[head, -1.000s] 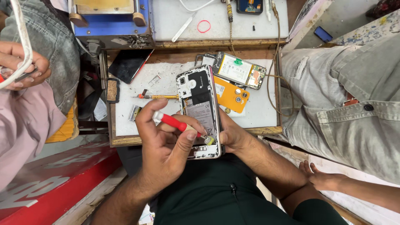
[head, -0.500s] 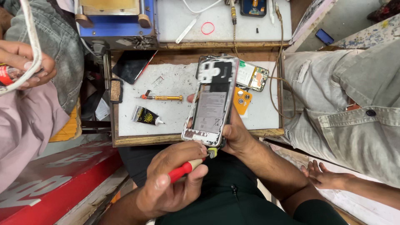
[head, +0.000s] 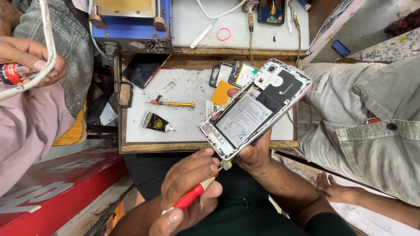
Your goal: The person applies adhesive along the edges of a disassembled smartphone using a red-tipped applicator, then presses the back cover onto the phone. The person also handles a second phone and uses a screwdriver on its internal components.
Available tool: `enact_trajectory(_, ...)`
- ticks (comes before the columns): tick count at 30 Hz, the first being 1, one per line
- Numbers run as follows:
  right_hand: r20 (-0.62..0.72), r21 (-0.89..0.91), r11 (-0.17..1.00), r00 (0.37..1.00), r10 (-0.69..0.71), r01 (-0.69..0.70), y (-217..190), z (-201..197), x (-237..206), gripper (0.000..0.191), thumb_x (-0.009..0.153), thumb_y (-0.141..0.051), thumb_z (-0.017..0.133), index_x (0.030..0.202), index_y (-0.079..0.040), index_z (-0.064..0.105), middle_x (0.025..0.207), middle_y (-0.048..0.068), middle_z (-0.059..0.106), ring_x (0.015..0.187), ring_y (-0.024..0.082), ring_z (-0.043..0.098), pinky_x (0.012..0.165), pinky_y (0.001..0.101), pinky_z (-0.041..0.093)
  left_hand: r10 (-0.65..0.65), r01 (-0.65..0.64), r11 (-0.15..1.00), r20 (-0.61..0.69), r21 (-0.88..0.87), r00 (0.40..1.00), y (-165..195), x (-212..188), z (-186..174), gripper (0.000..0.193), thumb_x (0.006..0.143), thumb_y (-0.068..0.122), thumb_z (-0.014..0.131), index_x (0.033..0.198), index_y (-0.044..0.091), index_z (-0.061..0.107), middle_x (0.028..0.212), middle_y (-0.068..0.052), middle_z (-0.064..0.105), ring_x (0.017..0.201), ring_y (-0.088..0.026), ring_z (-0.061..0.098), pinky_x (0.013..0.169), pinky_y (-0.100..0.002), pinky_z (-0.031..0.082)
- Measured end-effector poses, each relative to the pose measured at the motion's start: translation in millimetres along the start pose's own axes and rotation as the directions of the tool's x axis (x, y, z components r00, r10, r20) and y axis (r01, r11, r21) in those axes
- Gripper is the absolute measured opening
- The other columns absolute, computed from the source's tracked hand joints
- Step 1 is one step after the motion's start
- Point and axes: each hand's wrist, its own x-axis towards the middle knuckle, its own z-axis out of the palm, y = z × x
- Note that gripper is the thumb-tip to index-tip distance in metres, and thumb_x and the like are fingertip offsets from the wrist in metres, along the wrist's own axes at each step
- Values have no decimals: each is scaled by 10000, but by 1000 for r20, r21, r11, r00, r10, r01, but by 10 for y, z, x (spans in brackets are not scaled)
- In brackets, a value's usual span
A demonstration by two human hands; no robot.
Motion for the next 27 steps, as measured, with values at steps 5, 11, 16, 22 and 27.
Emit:
enact_trajectory(5,-9,2,1000,1000,-10,10,-1,9,-11,1237,710,-497,980,1569,-37,218,1511,154,412,1191,327,626,970,504,639,153,-163,986,-228,-25,962,-57,11,193,602,1036,87,663,1438,156,221,1061,-202,677,919,-333,773,858,-473,711)
enact_trajectory(11,2,-8,1000,1000,9,-9,12,0,-8,1234,710,-525,972,1566,-11,246,1508,153,421,1204,324,631,972,504,643,30,-44,993,-129,-113,991,-7,-22,88,682,989,-10,642,1436,212,178,1033,-235,674,892,-372,789,806,-511,706)
enact_trajectory(16,8,-6,1000,1000,14,-14,17,10,3,1235,705,-524,973,1553,-23,228,1492,148,418,1191,333,631,954,511,650,6,-23,992,-136,-123,991,14,-24,82,684,991,-17,639,1441,216,181,1038,-226,674,899,-365,784,821,-518,705)
enact_trajectory(22,12,-5,1000,1000,22,-22,-4,33,-1,1229,710,-514,973,1555,-23,229,1487,147,419,1189,338,630,946,508,649,2,-19,994,-146,-109,989,18,-25,96,679,1005,-26,616,1444,204,151,1019,-246,670,867,-360,778,796,-492,704)
enact_trajectory(27,23,-7,1000,1000,14,-14,-2,30,1,1216,725,-519,965,1553,-13,233,1491,156,420,1198,328,627,969,506,648,-61,43,994,-191,-98,980,34,-25,131,628,1032,-1,573,1440,185,132,996,-258,672,821,-353,770,772,-480,701)
